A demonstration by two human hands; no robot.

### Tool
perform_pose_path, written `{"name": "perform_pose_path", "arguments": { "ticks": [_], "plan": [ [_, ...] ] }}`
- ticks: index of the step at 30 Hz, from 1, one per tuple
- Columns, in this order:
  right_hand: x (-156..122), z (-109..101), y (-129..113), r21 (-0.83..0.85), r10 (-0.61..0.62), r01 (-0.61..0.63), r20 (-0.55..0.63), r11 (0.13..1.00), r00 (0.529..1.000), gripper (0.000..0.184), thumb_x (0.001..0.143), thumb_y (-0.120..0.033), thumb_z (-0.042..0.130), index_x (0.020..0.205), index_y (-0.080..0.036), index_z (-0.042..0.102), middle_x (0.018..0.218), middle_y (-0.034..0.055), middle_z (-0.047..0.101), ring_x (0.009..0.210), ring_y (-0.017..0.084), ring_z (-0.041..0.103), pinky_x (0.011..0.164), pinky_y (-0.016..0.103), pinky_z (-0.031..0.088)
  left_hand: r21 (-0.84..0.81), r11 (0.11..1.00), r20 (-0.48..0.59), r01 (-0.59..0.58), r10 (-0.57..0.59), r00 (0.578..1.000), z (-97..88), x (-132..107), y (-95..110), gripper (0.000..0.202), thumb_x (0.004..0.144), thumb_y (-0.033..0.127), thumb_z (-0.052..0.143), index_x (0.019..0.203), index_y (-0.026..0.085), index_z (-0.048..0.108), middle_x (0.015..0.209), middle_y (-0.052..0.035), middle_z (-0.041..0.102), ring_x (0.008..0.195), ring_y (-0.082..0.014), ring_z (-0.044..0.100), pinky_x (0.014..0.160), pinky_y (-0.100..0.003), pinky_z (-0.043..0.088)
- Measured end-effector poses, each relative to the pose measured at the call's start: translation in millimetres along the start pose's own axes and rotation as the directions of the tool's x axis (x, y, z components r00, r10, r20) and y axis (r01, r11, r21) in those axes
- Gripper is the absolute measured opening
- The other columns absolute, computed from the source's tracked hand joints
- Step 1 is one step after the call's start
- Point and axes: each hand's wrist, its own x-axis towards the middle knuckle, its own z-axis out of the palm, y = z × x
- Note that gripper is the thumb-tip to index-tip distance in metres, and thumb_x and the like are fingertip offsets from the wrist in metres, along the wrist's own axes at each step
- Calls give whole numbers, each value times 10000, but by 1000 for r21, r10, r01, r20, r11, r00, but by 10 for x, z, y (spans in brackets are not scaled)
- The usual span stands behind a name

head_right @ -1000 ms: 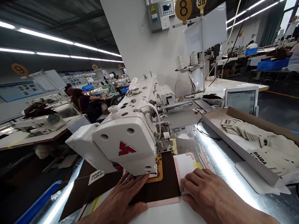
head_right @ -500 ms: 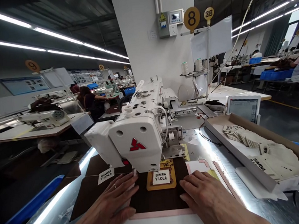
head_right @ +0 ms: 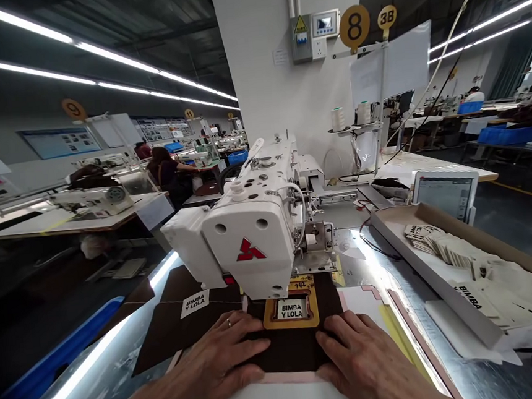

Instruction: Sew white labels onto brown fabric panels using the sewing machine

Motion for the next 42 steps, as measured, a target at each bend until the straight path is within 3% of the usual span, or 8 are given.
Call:
{"name": "perform_pose_path", "arguments": {
  "ticks": [3,8,17,22,27,32,37,42],
  "plan": [
    [40,21,-32,-7,35,-35,55,999,998,147,984,-148,621,1071,-251,678,1067,43,694,949,265,659,811,419,539,-33,999,-45,25,-27,999,19,65,15,183,1073,249,609,1224,285,706,1278,-44,646,1208,-257,584,1101,-410,441],
    [139,-166,-186,-17,-35,38,133,999,991,170,960,-74,553,953,-237,602,978,27,678,855,232,638,764,374,517,-83,996,-64,-41,35,997,34,102,-18,164,1081,182,529,1000,227,664,1083,-29,652,1071,-216,589,1039,-366,431],
    [203,-73,-617,-43,-316,316,12,948,949,197,1062,-154,445,943,-218,588,833,12,663,662,182,630,579,323,450,-77,996,180,44,-30,983,-338,-574,138,139,1044,186,630,916,238,614,1063,7,651,1015,-207,608,973,-354,426],
    [425,-12,-766,-22,-376,375,-76,927,924,261,999,-52,444,1130,-168,638,924,59,731,711,196,672,589,321,484,-128,973,3,191,-193,981,-399,-760,50,224,1077,262,597,873,236,684,1063,1,665,965,-188,618,951,-338,445],
    [654,128,-839,-4,-337,338,-74,941,938,377,965,-43,379,1245,-117,620,839,66,671,661,219,634,548,343,470,-14,974,-139,227,-227,964,-295,-703,-101,248,1114,242,481,1098,234,728,1264,-61,669,1160,-242,607,1011,-384,464],
    [814,356,-962,-24,-305,306,27,952,952,327,1038,-240,510,1343,-145,577,897,62,658,677,213,639,570,321,468,46,995,46,85,-87,995,-178,-625,-254,392,1116,291,535,1507,275,562,1591,-39,527,1528,-293,395,1255,-469,319],
    [821,475,-1038,16,-279,279,20,960,960,270,992,-311,580,1229,-193,634,854,39,643,664,214,637,577,323,447,19,997,66,75,-76,995,-94,-629,-353,412,1127,327,524,1536,279,531,1616,15,493,1561,-275,346,1307,-467,198],
    [786,428,-980,213,-290,288,-24,934,957,233,1064,-284,438,1043,-258,668,755,-9,594,555,157,570,505,297,391,-16,998,28,53,-53,998,-54,-665,-372,423,1113,294,551,1535,293,525,1615,27,495,1560,-253,350,1320,-430,138]
  ]
}}
